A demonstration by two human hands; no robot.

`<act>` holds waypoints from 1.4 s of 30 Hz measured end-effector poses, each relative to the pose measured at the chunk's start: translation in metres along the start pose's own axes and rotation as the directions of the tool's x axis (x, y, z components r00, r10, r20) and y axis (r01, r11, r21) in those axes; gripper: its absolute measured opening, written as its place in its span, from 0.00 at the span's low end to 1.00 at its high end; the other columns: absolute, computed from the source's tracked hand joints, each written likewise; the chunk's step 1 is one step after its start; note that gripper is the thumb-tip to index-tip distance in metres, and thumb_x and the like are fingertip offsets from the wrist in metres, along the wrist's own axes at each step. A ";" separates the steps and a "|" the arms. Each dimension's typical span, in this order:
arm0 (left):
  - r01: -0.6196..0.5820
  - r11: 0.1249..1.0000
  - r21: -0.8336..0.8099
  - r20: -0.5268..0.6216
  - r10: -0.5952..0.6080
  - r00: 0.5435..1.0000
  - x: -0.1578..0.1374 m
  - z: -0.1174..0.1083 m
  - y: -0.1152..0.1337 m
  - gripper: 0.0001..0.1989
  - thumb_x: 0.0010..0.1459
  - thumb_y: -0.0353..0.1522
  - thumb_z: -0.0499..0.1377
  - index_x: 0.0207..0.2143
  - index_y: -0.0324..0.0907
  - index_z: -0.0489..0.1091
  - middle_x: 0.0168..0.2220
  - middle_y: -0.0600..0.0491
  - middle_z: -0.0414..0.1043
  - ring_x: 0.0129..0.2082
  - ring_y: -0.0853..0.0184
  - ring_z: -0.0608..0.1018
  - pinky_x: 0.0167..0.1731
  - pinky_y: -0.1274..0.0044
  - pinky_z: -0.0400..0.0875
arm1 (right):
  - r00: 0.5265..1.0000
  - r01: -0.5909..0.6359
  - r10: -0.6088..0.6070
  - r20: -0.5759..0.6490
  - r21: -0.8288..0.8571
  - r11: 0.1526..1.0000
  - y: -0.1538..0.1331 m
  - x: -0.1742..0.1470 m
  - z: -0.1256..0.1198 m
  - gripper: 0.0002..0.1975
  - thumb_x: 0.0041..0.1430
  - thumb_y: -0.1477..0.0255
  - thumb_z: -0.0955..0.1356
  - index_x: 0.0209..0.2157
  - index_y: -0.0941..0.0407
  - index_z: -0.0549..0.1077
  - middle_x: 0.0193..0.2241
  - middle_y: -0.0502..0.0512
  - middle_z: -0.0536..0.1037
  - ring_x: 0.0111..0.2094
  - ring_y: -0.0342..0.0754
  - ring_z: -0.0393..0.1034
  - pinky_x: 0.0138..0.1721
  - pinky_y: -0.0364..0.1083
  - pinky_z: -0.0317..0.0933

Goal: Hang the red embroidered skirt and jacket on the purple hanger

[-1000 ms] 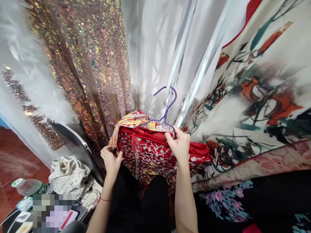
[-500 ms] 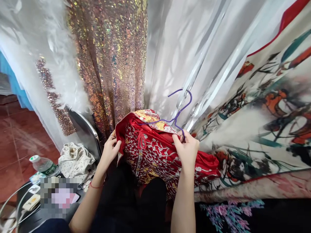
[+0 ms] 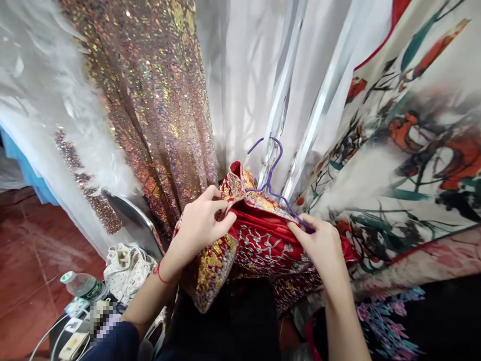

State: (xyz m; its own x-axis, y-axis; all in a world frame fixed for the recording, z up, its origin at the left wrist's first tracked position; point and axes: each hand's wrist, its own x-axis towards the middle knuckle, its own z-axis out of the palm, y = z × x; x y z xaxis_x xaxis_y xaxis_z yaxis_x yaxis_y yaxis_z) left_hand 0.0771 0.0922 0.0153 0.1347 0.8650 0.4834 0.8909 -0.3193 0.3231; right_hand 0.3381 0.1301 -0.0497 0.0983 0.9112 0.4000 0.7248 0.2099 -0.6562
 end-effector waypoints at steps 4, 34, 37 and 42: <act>-0.035 0.994 0.101 0.017 0.033 0.999 0.005 0.014 -0.019 0.13 0.58 0.35 0.56 0.21 0.42 0.70 0.34 0.51 0.67 0.33 0.66 0.71 0.29 0.75 0.63 | 0.998 0.028 -0.020 0.062 -0.122 0.992 0.004 -0.001 0.006 0.19 0.49 0.51 0.64 0.21 0.52 0.68 0.15 0.50 0.66 0.18 0.46 0.58 0.23 0.44 0.51; -0.064 0.981 -0.182 -0.207 0.025 0.978 0.002 0.096 0.038 0.17 0.68 0.38 0.51 0.32 0.39 0.73 0.33 0.47 0.79 0.36 0.62 0.78 0.53 0.65 0.61 | 0.905 0.085 -0.182 0.385 0.255 0.963 0.004 0.012 -0.004 0.26 0.59 0.52 0.68 0.49 0.56 0.79 0.48 0.55 0.82 0.50 0.63 0.75 0.56 0.57 0.65; 0.099 0.978 -0.185 0.014 -0.098 0.995 0.017 0.096 0.056 0.25 0.69 0.44 0.47 0.29 0.37 0.73 0.31 0.43 0.79 0.34 0.59 0.79 0.53 0.62 0.60 | 0.902 0.083 -0.198 0.385 0.294 0.952 0.006 0.011 -0.007 0.27 0.59 0.51 0.68 0.51 0.56 0.78 0.49 0.55 0.81 0.52 0.64 0.73 0.59 0.59 0.63; 0.141 0.894 -0.425 0.076 -0.119 0.990 0.029 0.100 0.057 0.18 0.67 0.39 0.51 0.25 0.41 0.68 0.27 0.52 0.75 0.28 0.66 0.73 0.38 0.73 0.62 | 0.817 -0.040 -0.161 0.553 0.332 0.942 -0.004 0.011 -0.023 0.28 0.58 0.46 0.67 0.45 0.54 0.80 0.45 0.55 0.82 0.49 0.59 0.74 0.58 0.56 0.64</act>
State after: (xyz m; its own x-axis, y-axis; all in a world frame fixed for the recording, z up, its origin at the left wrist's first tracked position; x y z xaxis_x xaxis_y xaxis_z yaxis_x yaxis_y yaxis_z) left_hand 0.1749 0.1377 -0.0336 0.0600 0.9239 0.3779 0.6308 -0.3285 0.7030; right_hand 0.3522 0.1314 -0.0277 -0.4135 0.9071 0.0784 0.4527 0.2795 -0.8467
